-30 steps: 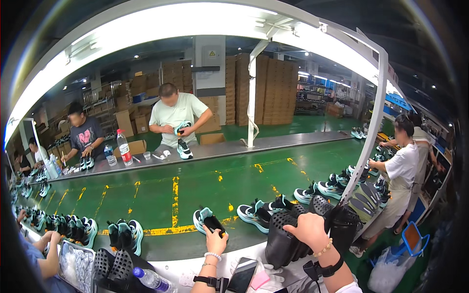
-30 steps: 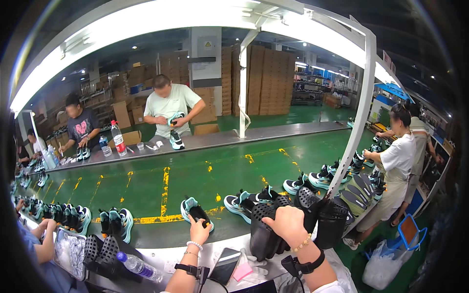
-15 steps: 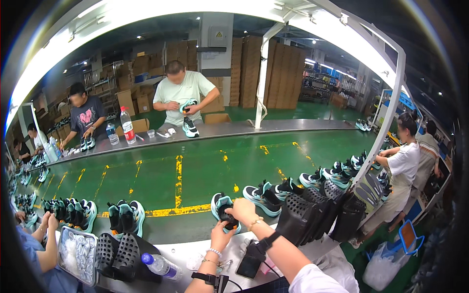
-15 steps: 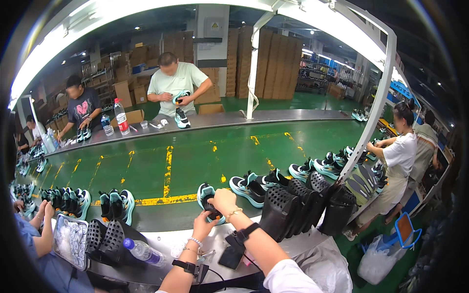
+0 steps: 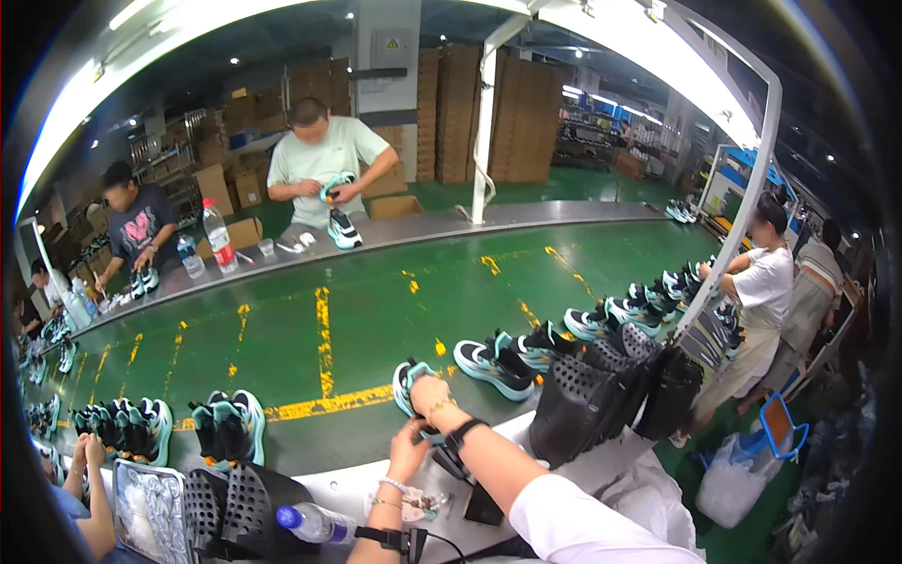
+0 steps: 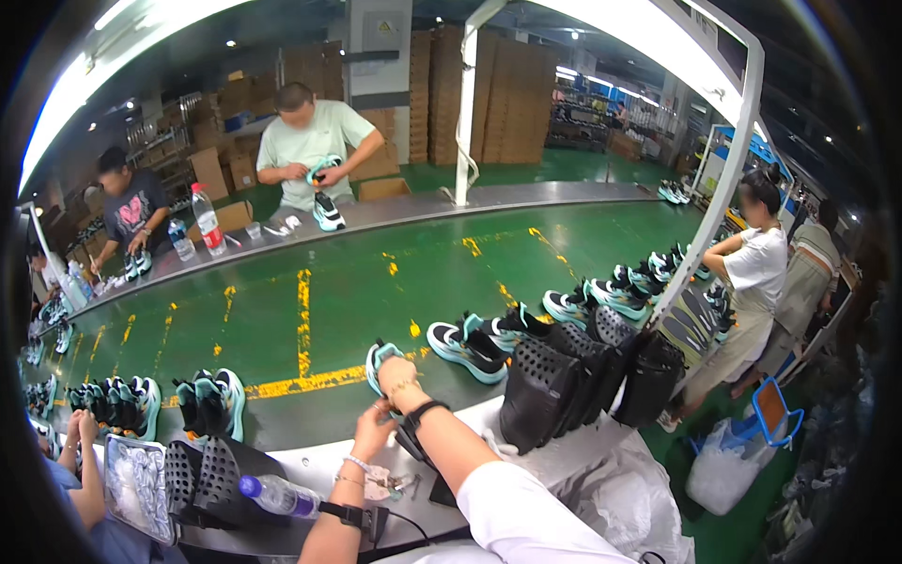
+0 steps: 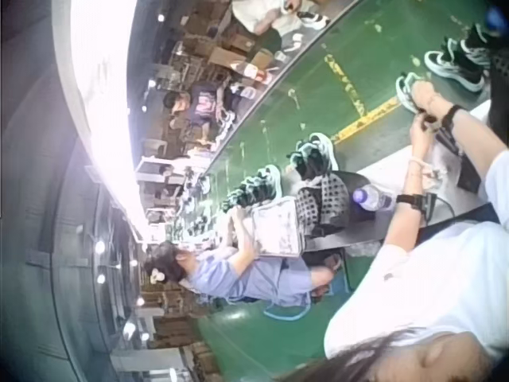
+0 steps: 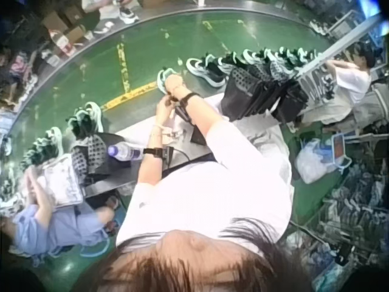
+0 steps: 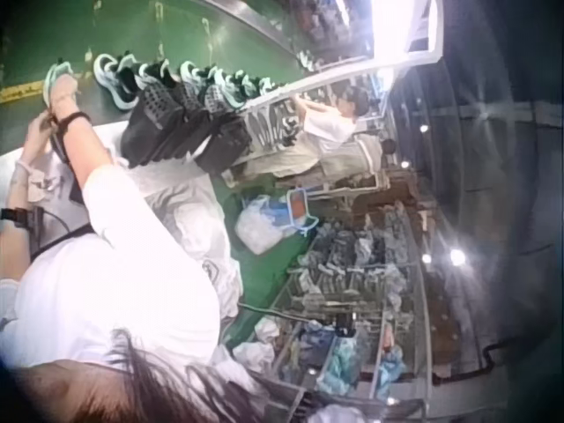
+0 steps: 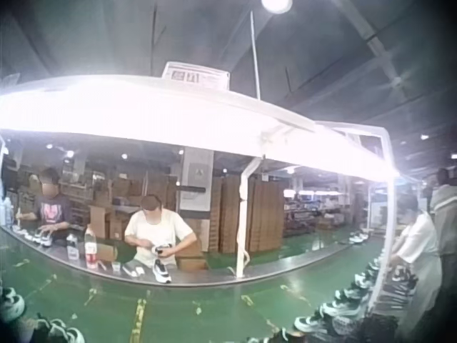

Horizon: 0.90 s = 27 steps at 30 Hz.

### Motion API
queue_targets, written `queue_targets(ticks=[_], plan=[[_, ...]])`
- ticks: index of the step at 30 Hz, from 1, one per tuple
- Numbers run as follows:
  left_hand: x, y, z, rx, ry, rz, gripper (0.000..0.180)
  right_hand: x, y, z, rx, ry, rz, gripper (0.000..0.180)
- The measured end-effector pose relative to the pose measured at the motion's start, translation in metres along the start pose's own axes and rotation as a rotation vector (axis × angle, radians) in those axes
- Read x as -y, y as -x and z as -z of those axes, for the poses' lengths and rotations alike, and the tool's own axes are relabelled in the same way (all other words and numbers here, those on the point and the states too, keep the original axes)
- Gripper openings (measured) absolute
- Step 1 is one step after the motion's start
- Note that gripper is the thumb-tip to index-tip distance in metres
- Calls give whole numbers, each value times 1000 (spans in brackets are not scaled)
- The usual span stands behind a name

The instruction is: Inspecting and organizing finished shoes on an assembly line in a factory.

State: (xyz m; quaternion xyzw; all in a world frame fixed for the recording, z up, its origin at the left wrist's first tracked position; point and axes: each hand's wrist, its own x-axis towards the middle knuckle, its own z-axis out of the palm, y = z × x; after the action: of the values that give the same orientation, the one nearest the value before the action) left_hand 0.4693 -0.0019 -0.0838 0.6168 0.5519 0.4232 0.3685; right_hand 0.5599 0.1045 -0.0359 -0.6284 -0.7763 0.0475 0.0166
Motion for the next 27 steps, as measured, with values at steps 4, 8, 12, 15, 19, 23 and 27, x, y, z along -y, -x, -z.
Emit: queue_targets(ticks=[4, 8, 12, 15, 19, 23, 27], plan=[[-24, -7, -5, -56, -105, -115, 26, -13, -15, 16, 198, -104, -91, 24], [-35, -9, 3, -178, -210, 15, 20, -9, 29, 68, 326, -331, -32, 43], [-26, -21, 3, -191, -61, 6, 26, -48, 119, 139, 78, -491, 367, 42], [-83, -21, -24, -337, -230, -164, 28, -111, 206, 212, -335, -577, 231, 27], [-127, -37, -69, -114, -264, -369, 32, -195, 238, 213, -908, -522, -120, 29], [-103, -68, -125, 119, -486, -351, 46, -229, 245, 179, -744, -345, -168, 39], [-105, -75, -139, 219, -632, -251, 37, -235, 246, 178, -739, -340, -253, 46]])
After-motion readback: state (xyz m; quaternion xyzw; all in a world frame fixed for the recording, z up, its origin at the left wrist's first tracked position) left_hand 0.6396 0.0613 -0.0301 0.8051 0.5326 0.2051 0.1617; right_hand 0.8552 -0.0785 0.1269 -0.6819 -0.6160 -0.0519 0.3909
